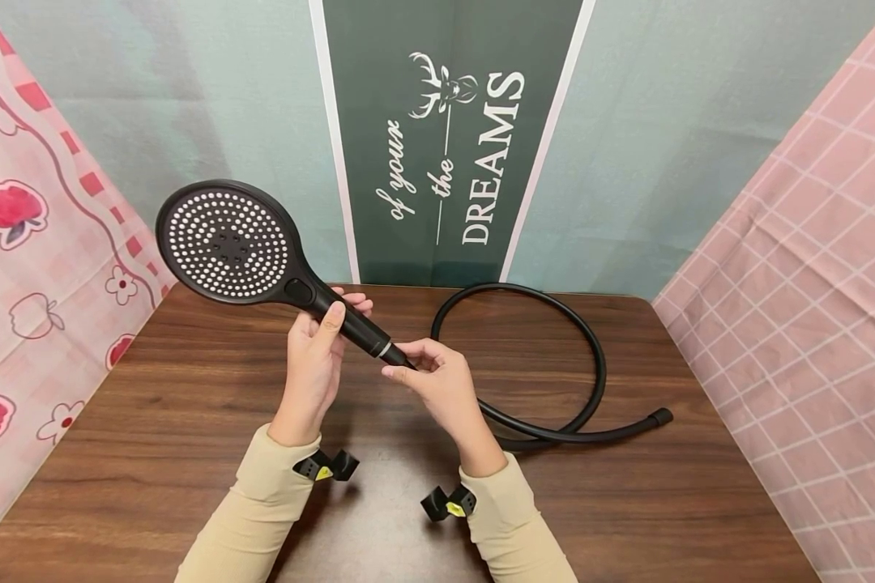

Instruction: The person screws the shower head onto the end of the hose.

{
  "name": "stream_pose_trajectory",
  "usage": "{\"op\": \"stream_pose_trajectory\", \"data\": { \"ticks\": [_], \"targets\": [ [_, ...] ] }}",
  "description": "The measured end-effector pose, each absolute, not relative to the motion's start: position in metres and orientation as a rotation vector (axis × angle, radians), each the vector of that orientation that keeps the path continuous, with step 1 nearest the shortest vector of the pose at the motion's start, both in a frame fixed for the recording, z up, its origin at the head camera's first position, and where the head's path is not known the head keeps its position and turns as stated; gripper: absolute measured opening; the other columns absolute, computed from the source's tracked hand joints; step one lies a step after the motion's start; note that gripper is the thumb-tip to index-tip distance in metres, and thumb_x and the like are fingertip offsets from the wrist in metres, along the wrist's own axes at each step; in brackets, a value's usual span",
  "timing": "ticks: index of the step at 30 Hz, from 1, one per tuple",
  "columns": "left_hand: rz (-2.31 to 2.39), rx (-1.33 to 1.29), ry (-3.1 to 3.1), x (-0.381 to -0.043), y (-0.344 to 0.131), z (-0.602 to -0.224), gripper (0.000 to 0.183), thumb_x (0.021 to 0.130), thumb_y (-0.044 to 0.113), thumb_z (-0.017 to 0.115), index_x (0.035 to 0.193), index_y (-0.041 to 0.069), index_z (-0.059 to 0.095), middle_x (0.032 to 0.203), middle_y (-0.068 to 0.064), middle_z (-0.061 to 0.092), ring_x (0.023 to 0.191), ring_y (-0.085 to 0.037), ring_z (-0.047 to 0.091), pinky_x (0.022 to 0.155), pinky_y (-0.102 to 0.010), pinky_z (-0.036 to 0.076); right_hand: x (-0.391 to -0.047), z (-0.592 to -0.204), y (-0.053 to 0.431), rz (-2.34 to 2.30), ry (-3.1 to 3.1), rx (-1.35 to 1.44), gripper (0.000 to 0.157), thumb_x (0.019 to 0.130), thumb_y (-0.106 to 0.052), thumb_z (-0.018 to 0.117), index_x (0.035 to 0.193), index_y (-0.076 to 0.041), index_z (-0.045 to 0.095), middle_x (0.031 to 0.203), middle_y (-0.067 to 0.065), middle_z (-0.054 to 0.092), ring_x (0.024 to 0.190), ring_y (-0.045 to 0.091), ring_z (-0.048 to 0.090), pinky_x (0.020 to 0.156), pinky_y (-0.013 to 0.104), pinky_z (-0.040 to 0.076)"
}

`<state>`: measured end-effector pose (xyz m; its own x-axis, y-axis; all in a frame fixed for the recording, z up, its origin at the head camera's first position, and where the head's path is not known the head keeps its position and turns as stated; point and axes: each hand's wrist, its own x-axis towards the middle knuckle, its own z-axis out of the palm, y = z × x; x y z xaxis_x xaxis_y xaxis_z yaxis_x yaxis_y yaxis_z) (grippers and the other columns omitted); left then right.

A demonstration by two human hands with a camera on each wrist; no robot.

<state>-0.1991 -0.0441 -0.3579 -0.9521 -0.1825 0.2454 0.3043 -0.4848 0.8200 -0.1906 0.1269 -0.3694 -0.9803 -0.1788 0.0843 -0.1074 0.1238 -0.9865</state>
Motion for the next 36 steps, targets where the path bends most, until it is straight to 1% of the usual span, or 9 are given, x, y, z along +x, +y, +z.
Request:
{"op": "stream_pose_trajectory", "data": {
  "ticks": [4,21,28,34,36],
  "targets": [
    [-2.481,-0.179,-1.401,-0.1992,-0.044,-0.358,0.019,0.103,0.008,0.05,0.121,0.006,0.047,0.104,-0.001,0.072,0.1,-0.011,0.072,0.104,-0.031,0.053,-0.19,-0.3685,0.1268,-2.024,2.306,-0.29,0.029,0.079,-0.003,0.081,0.106,0.002,0.072,0.094,0.012,0.073,0.062,0.008,0.058,0.056,0.022,0.053],
    [-2.479,-0.186,-1.413,-0.1995,-0.0438,-0.3586,0.017,0.104,0.009,0.049,0.12,0.008,0.047,0.104,0.0,0.072,0.101,-0.011,0.072,0.106,-0.033,0.052,-0.19,-0.3671,0.1271,-2.0,2.317,-0.282,0.029,0.079,-0.004,0.081,0.106,0.001,0.073,0.09,0.009,0.073,0.061,0.008,0.058,0.056,0.022,0.053],
    [-2.482,-0.185,-1.409,-0.1997,-0.044,-0.3589,0.018,0.103,0.01,0.05,0.121,0.008,0.047,0.105,0.0,0.072,0.101,-0.011,0.072,0.106,-0.033,0.052,-0.1906,-0.368,0.1271,-1.991,2.316,-0.272,0.028,0.08,-0.006,0.082,0.106,0.001,0.073,0.082,0.003,0.072,0.06,0.013,0.058,0.055,0.022,0.052],
    [-2.483,-0.189,-1.41,-0.1997,-0.0441,-0.3587,0.017,0.103,0.009,0.049,0.121,0.008,0.047,0.104,0.0,0.072,0.101,-0.011,0.072,0.106,-0.033,0.052,-0.1909,-0.3684,0.1272,-1.983,2.315,-0.265,0.028,0.08,-0.006,0.082,0.105,0.001,0.073,0.081,0.001,0.071,0.06,0.011,0.057,0.055,0.021,0.052],
    [-2.482,-0.19,-1.411,-0.1997,-0.044,-0.3588,0.017,0.103,0.009,0.049,0.121,0.008,0.047,0.104,0.001,0.072,0.101,-0.011,0.072,0.106,-0.033,0.052,-0.1911,-0.3686,0.1272,-1.98,2.316,-0.261,0.028,0.08,-0.007,0.082,0.105,0.0,0.073,0.08,0.0,0.071,0.06,0.013,0.058,0.055,0.021,0.052]
  ]
}}
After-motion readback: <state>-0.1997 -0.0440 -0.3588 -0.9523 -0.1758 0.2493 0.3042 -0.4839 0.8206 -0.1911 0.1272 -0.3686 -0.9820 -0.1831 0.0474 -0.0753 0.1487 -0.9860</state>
